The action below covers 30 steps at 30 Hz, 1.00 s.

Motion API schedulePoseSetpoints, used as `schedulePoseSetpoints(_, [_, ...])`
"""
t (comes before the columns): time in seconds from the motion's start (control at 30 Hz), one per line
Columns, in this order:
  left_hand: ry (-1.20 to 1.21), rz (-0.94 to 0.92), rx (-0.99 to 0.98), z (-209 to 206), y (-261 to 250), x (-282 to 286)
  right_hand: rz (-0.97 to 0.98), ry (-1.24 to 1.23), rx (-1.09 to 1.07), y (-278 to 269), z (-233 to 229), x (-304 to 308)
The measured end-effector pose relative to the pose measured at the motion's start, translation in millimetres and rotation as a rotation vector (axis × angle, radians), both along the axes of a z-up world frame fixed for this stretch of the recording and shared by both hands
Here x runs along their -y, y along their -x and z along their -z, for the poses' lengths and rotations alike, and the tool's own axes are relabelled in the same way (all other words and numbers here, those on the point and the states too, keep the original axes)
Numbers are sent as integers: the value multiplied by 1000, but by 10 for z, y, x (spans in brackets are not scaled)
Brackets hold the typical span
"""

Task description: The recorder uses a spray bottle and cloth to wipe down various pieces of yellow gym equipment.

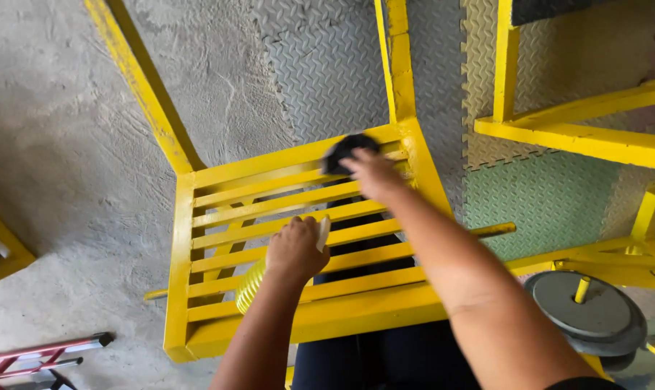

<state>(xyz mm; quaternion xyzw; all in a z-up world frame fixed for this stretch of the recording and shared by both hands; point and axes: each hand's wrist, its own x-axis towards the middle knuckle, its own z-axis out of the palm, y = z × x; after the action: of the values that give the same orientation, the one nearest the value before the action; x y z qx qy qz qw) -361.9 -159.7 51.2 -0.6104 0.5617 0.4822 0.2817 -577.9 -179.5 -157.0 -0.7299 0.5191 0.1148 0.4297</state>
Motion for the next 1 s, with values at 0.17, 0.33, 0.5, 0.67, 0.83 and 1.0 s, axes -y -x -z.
schedulePoseSetpoints(0.17, [47,-48,29,-111,-90,-327,222,127,-89,1067,-38,-95])
schedulePoseSetpoints(0.33, [106,-104,31,-329,57,-595,183,88,-14,335,-711,-381])
schedulePoseSetpoints(0.5, [137,-126,43,-483,219,-810,-57,293,254,-76,-865,-1005])
schedulePoseSetpoints(0.67, [173,-100,20,-608,399,-882,21,59,62,804,-1232,-753])
schedulePoseSetpoints(0.83, [145,-93,28,-669,452,-1011,222,-160,-89,1512,-1615,-508])
schedulePoseSetpoints(1.0, [190,-137,11,-690,232,-1145,59,-253,-37,1560,-1476,-793])
